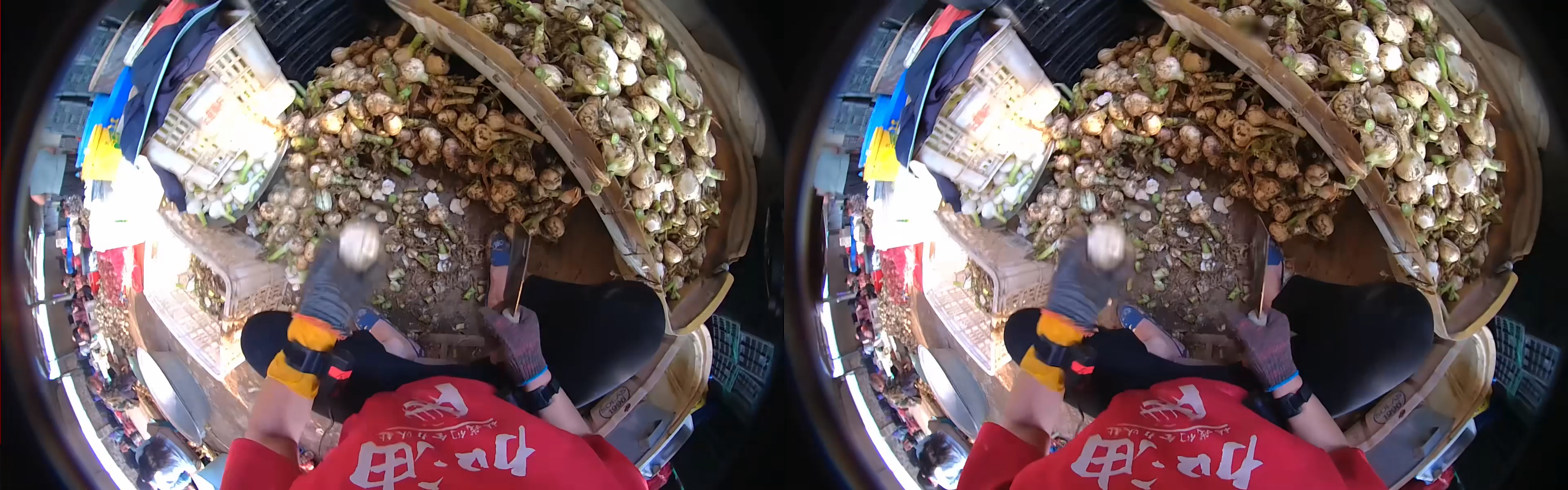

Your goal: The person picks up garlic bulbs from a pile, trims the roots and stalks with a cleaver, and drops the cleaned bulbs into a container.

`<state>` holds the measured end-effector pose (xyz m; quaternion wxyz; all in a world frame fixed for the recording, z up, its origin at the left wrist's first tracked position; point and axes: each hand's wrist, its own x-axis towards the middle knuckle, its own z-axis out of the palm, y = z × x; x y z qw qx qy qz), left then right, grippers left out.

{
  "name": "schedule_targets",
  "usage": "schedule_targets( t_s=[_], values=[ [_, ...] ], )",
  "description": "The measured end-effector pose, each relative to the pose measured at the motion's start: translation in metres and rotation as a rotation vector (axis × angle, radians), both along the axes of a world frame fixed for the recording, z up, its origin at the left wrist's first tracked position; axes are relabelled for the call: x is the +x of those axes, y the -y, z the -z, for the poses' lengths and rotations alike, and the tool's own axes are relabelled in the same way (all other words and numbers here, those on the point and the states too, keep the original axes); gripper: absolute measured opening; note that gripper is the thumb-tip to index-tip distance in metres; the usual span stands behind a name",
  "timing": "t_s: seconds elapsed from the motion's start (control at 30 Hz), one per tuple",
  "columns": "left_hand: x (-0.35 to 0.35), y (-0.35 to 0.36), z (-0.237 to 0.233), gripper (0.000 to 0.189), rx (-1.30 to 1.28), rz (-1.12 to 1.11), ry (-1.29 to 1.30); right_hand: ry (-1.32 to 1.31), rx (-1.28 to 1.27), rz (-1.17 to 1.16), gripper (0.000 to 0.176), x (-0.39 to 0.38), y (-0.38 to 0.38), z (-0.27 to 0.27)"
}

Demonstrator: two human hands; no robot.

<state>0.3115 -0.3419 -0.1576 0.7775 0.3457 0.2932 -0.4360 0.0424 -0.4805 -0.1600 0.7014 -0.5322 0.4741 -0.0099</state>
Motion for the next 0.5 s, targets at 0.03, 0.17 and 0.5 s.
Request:
schedule_targets(
  t_s=[0.03, 0.17, 0.5],
  values=[
    [0.006, 0.035, -0.054, 0.044, 0.002, 0.014, -0.005, -0.018, 0.080, 0.159, 0.019, 0.001, -0.001, 0.003],
    [0.055, 0.087, -0.053, 0.037, 0.015, 0.339, 1.045, -0.013, -0.019, 0.151, 0.021, 0.006, -0.018, 0.032],
    [-0.035, 0.146, 0.262, 0.081, 1.298, 1.372, 1.084, -0.134, -0.012, -0.036, 0.016, 0.035, 0.003, 0.025]
  ],
)
